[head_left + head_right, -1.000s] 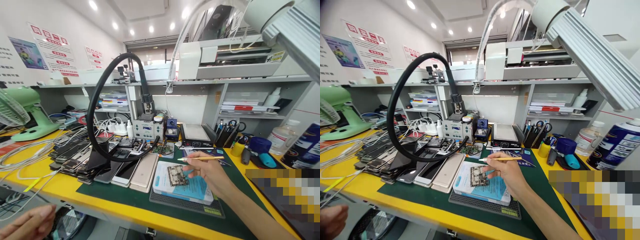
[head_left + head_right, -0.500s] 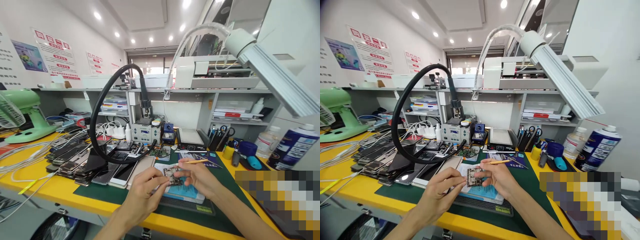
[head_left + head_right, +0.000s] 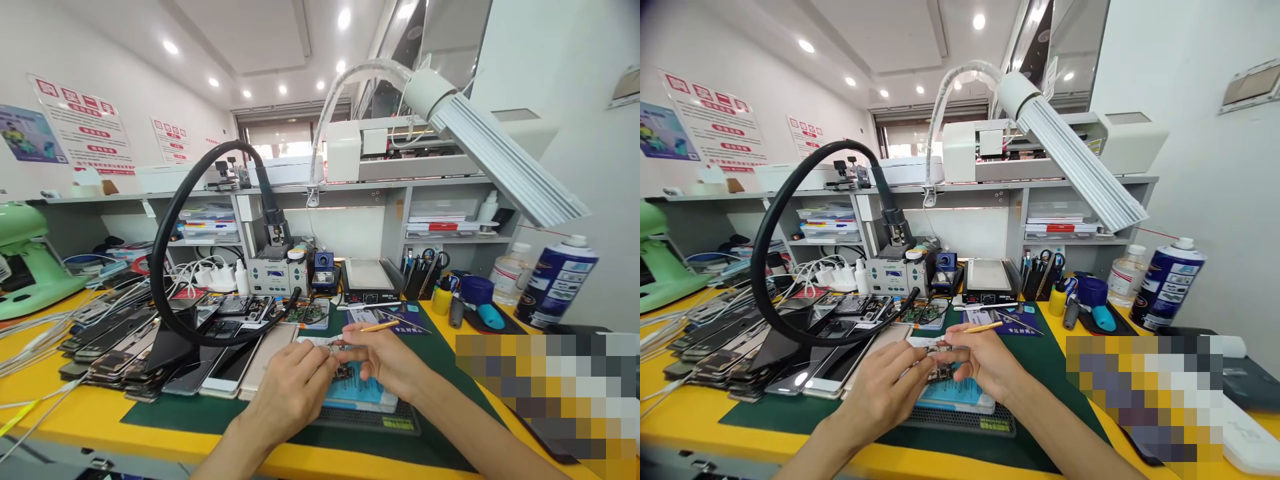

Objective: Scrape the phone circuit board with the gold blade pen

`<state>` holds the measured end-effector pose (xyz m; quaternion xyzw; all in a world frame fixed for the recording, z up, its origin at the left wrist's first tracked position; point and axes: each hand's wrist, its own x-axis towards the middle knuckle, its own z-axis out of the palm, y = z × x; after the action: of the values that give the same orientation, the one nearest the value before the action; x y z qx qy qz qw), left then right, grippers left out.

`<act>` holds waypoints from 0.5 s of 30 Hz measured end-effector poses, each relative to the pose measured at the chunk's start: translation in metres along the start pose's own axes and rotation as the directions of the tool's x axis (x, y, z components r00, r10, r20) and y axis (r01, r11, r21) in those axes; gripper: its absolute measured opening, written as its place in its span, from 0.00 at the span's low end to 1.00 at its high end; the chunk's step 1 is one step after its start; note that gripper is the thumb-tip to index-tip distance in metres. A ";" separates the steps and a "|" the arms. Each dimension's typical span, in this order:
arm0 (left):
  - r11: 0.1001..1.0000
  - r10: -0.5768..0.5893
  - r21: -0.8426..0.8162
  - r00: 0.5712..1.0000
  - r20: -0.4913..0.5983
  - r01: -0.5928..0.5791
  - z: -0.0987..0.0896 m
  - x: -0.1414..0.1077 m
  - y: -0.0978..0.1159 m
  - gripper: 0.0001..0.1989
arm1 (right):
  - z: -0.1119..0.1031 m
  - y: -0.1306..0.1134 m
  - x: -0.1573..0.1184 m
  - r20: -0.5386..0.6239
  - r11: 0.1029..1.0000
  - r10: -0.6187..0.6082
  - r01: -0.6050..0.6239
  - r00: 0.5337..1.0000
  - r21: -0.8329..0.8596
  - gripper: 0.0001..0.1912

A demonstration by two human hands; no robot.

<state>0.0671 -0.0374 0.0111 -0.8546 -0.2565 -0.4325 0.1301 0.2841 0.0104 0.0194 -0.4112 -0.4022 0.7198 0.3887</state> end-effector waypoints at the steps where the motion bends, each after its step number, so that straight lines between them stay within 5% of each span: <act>1: 0.999 -0.019 -0.026 1.000 0.002 0.019 0.002 0.000 0.000 0.05 | -0.001 -0.001 0.001 -0.002 1.000 0.010 -0.010 1.000 0.003 0.13; 5: 0.955 -0.243 -0.182 0.969 -0.034 0.233 -0.001 -0.004 0.001 0.09 | -0.004 -0.004 0.004 -0.001 0.999 0.030 -0.030 1.000 0.014 0.13; 8: 0.805 -0.528 -0.338 0.849 -0.030 0.489 -0.023 -0.020 0.005 0.17 | -0.007 -0.006 0.003 0.000 0.999 0.029 -0.029 1.000 0.023 0.13; 11: 0.501 -0.796 -0.489 0.602 0.065 0.714 -0.062 -0.056 0.004 0.25 | -0.012 -0.009 0.002 0.002 0.999 0.024 -0.024 1.000 0.039 0.12; 15: 0.045 -0.974 -0.616 0.171 0.147 0.787 -0.118 -0.127 -0.009 0.30 | -0.021 -0.010 0.004 0.014 0.996 -0.003 0.001 1.000 0.091 0.11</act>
<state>-0.0797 -0.1239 -0.0211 -0.4128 -0.5655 -0.5974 -0.3910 0.3035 0.0229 0.0202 -0.3878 -0.3722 0.7397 0.4049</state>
